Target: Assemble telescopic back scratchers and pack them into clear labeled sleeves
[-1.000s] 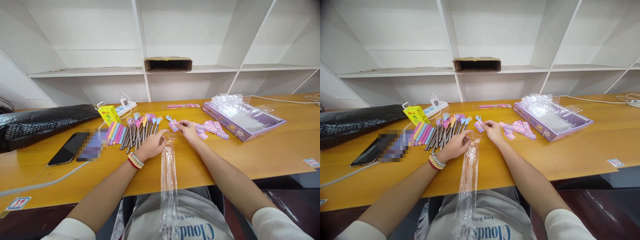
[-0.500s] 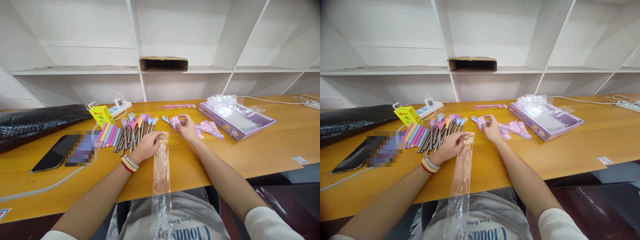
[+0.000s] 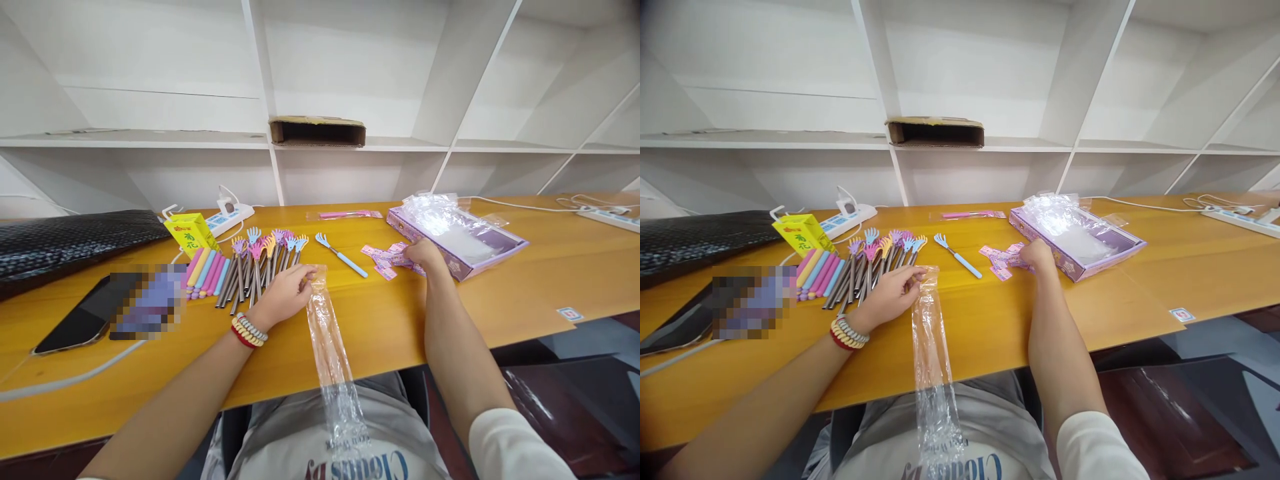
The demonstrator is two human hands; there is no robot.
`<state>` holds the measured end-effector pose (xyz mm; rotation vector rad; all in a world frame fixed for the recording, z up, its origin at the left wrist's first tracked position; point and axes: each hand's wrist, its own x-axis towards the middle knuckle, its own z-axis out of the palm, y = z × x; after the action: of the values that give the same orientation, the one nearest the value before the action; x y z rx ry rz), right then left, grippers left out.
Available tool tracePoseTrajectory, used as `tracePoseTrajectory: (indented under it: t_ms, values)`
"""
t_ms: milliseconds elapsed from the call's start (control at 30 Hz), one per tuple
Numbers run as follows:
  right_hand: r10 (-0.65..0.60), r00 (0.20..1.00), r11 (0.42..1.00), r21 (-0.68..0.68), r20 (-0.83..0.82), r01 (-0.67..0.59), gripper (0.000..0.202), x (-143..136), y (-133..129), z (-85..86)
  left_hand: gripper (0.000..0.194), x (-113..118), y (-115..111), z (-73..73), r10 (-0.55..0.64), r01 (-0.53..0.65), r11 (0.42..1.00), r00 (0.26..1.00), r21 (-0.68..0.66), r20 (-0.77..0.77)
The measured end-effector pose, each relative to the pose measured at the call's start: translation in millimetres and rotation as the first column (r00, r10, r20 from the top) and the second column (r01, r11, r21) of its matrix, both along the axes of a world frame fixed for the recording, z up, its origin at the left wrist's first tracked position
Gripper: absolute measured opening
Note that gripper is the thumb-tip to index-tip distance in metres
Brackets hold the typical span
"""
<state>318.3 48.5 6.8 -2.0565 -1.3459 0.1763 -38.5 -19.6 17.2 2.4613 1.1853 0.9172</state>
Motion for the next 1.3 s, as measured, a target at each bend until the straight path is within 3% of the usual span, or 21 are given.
tracePoseTrajectory:
  t_ms: [167,233,333,433,500,567,667,733,867,967,1033,1167,1233,1300]
  values:
    - [-0.184,0.982,0.977,-0.104,0.033,0.187,0.023,-9.0,-0.8,-4.0,0.034,-0.6,-0.2,1.2,0.014,-0.014,1.000,1.000,-0.014,0.006]
    - [-0.196,0.980,0.977,-0.078,0.038,0.199,0.028,-15.9,-3.4,-0.7,0.031,0.6,-1.3,2.9,0.030,-0.028,0.999,0.998,-0.034,0.046]
    - [-0.059,0.998,0.992,0.109,0.016,0.057,0.026,-37.5,-6.7,9.3,0.024,3.6,-2.8,5.0,0.069,-0.046,0.989,0.984,-0.141,0.161]
    - [0.240,0.967,0.931,0.301,-0.085,-0.205,0.023,-77.8,-13.2,17.3,0.023,5.5,-1.2,3.4,0.084,0.007,0.964,0.941,-0.265,0.328]
    - [0.506,0.840,0.838,0.346,-0.197,-0.423,0.031,-110.7,-21.2,16.4,0.023,5.1,1.5,0.2,0.076,0.064,0.949,0.904,-0.310,0.420]
    - [0.699,0.646,0.715,0.323,-0.307,-0.620,0.034,-141.4,-30.7,10.1,0.022,3.9,4.3,-3.4,0.070,0.115,0.931,0.874,-0.346,0.481]
    - [0.774,0.420,0.581,0.268,-0.474,-0.769,0.033,-171.9,-42.0,-3.2,0.025,2.2,6.8,-7.5,0.074,0.173,0.902,0.841,-0.396,0.536]
    - [0.772,0.357,0.542,0.251,-0.526,-0.802,0.031,-179.8,-45.5,-9.4,0.031,2.0,7.1,-8.5,0.085,0.181,0.889,0.837,-0.421,0.540]
    - [0.781,0.402,0.568,0.275,-0.479,-0.776,0.026,-178.7,-45.8,-10.6,0.043,3.8,6.1,-5.9,0.136,0.156,0.863,0.844,-0.480,0.519]
    - [0.796,0.388,0.553,0.300,-0.465,-0.777,0.026,-178.5,-44.6,-9.4,0.036,5.7,5.8,-2.6,0.175,0.129,0.848,0.847,-0.513,0.502]
    - [0.777,0.364,0.558,0.294,-0.514,-0.776,0.031,-180.1,-44.1,-9.9,0.031,6.3,6.4,-1.9,0.206,0.083,0.868,0.837,-0.489,0.507]
    - [0.738,0.442,0.628,0.279,-0.509,-0.727,0.045,-177.5,-47.2,-5.0,0.028,4.4,10.3,-5.0,0.350,-0.123,0.906,0.757,-0.405,0.552]
    - [0.777,0.512,0.611,0.243,-0.365,-0.753,0.058,-172.0,-52.5,4.9,0.026,1.6,12.8,-6.4,0.442,-0.263,0.890,0.704,-0.373,0.556]
    - [0.824,0.537,0.560,0.121,-0.180,-0.819,0.069,-167.0,-60.8,17.9,0.024,-2.5,15.3,-6.4,0.505,-0.361,0.862,0.662,-0.354,0.554]
